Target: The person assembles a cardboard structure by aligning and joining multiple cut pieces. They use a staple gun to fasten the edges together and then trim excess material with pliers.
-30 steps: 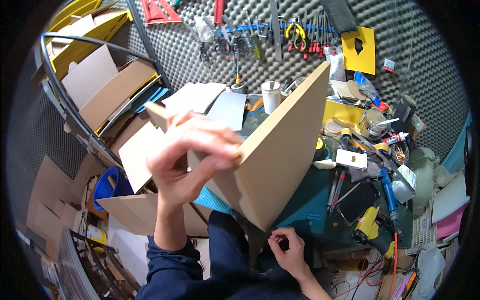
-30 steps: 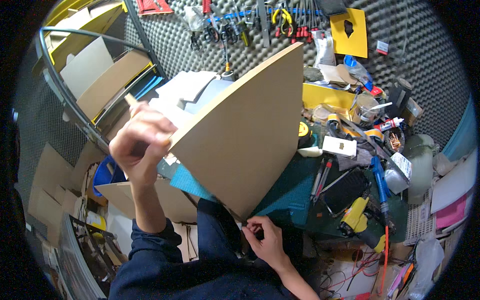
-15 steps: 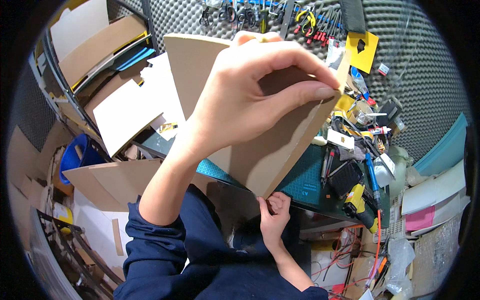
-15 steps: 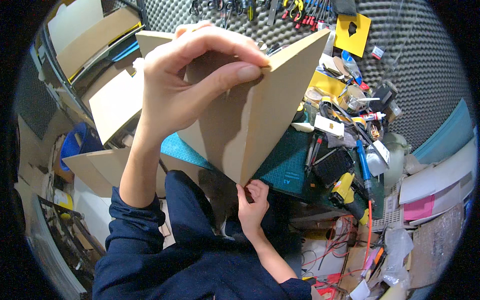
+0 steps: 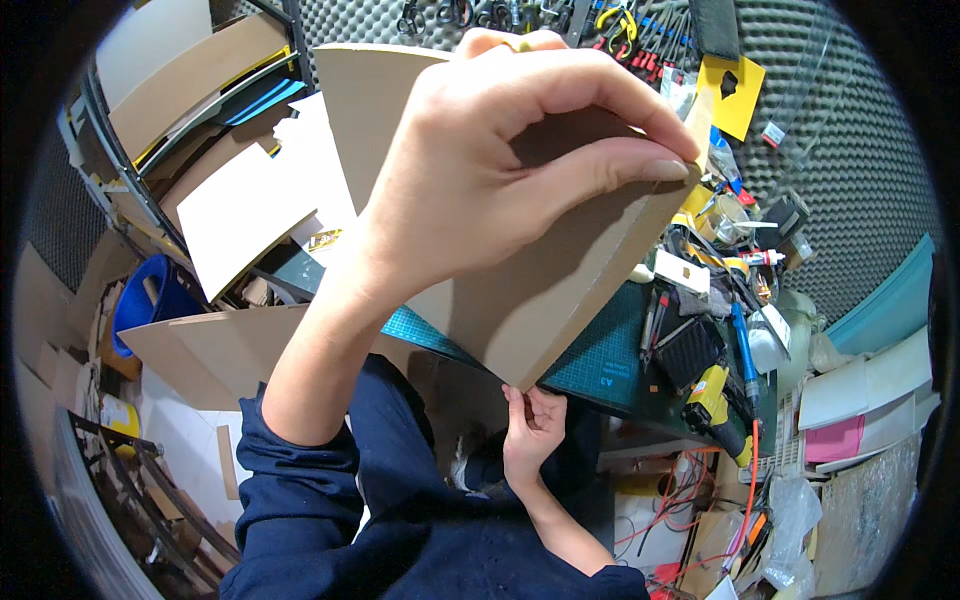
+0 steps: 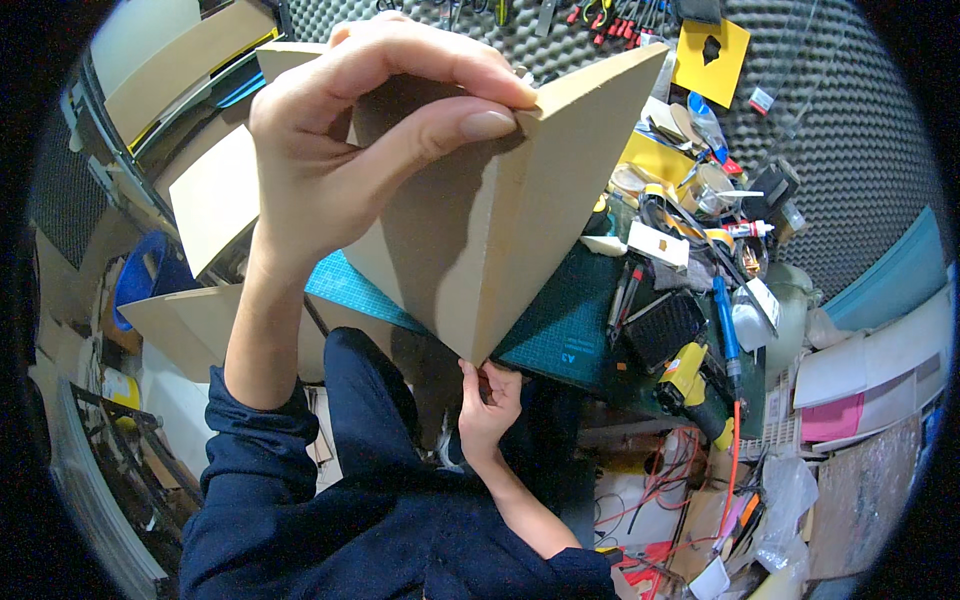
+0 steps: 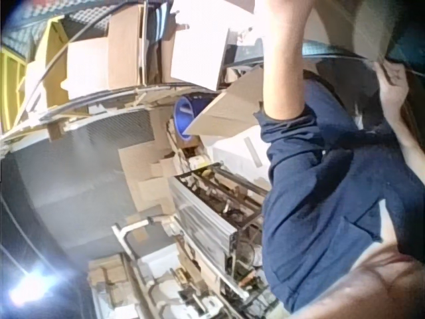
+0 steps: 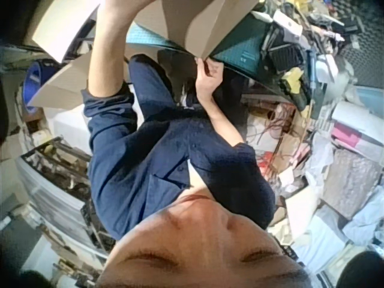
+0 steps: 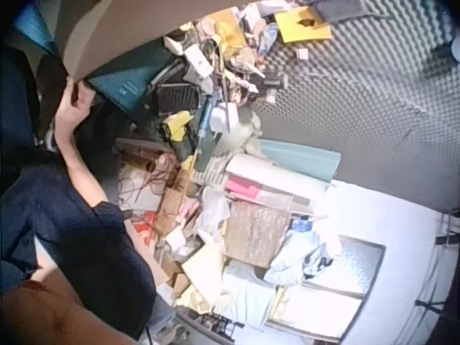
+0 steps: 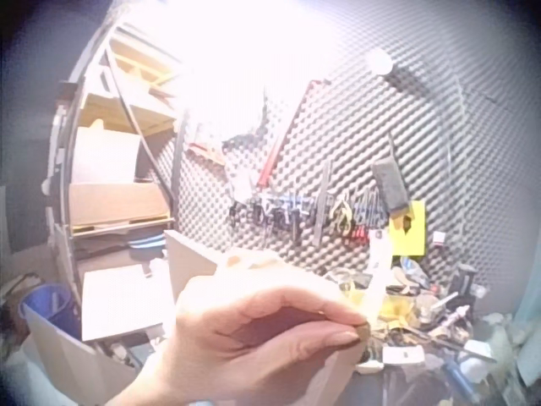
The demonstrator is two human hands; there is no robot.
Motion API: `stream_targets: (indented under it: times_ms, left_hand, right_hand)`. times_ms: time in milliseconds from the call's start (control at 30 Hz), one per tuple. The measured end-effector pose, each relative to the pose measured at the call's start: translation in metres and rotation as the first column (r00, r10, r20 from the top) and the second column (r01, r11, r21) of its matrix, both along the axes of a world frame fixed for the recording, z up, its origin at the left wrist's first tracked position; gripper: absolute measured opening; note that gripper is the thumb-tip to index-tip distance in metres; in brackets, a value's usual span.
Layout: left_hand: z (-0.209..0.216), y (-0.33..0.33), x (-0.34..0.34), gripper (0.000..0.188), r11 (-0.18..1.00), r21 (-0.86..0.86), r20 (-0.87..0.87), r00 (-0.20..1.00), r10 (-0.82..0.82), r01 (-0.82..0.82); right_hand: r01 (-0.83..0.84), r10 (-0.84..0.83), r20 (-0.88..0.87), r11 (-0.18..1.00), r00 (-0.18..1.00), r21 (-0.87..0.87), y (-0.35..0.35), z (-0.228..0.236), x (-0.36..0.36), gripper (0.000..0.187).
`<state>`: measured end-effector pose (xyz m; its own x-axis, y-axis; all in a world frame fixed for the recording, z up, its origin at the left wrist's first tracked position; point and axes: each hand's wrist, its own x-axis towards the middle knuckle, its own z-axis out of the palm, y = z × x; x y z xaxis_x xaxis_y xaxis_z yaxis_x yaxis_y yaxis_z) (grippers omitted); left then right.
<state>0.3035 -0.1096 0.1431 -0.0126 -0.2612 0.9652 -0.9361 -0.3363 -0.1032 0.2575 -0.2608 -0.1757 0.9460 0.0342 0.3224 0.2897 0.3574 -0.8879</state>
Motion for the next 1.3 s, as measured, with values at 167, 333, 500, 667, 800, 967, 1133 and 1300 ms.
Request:
stream_targets:
  times_ms: [167, 333, 500, 667, 800, 967, 1133, 1300]
  left_hand:
    - [-0.002, -0.003, 0.0, 0.011, 0.998, -0.025, -0.069, 0.996, -0.052, 0.05]
    - [-0.003, 0.003, -0.012, 0.016, 0.978, 0.074, -0.237, 0.949, 0.207, -0.195]
    - [0.0, 0.007, -0.011, 0.016, 0.948, 0.157, -0.129, 0.946, 0.297, -0.277]
    - [0.001, 0.007, -0.013, 0.014, 0.944, 0.166, -0.163, 0.936, 0.31, -0.284]
    - [-0.001, 0.01, -0.013, 0.014, 0.943, 0.17, -0.175, 0.933, 0.313, -0.285]
    - [-0.005, 0.009, -0.016, 0.013, 0.958, 0.105, -0.287, 0.914, 0.286, -0.267]
    - [-0.007, 0.018, -0.022, 0.015, 0.904, 0.168, -0.279, 0.861, 0.426, -0.393]
    - [-0.01, 0.044, -0.025, 0.016, 0.838, 0.251, -0.257, 0.801, 0.54, -0.484]
  right_hand:
    - [-0.011, 0.012, 0.011, 0.999, 1.0, -0.036, -0.001, 0.0, 0.0, 0.019]
    - [0.006, -0.008, -0.022, 0.997, 1.0, -0.075, 0.0, 0.0, -0.001, 0.02]
    - [-0.004, 0.002, -0.021, 0.996, 1.0, -0.084, -0.001, -0.002, 0.001, 0.021]
    - [0.047, -0.047, -0.003, 0.999, 0.999, -0.019, 0.003, -0.005, 0.002, 0.022]
    - [0.047, -0.047, 0.009, 0.997, 0.999, -0.057, 0.002, -0.005, 0.002, 0.021]
    - [0.001, 0.023, 0.089, 0.967, 0.996, -0.257, -0.015, 0.0, 0.003, 0.016]
    - [-0.101, 0.141, 0.09, 0.932, 0.986, -0.348, -0.08, 0.002, 0.01, 0.012]
    - [-0.015, 0.038, 0.035, 0.863, 0.999, -0.506, -0.148, -0.002, 0.025, 0.012]
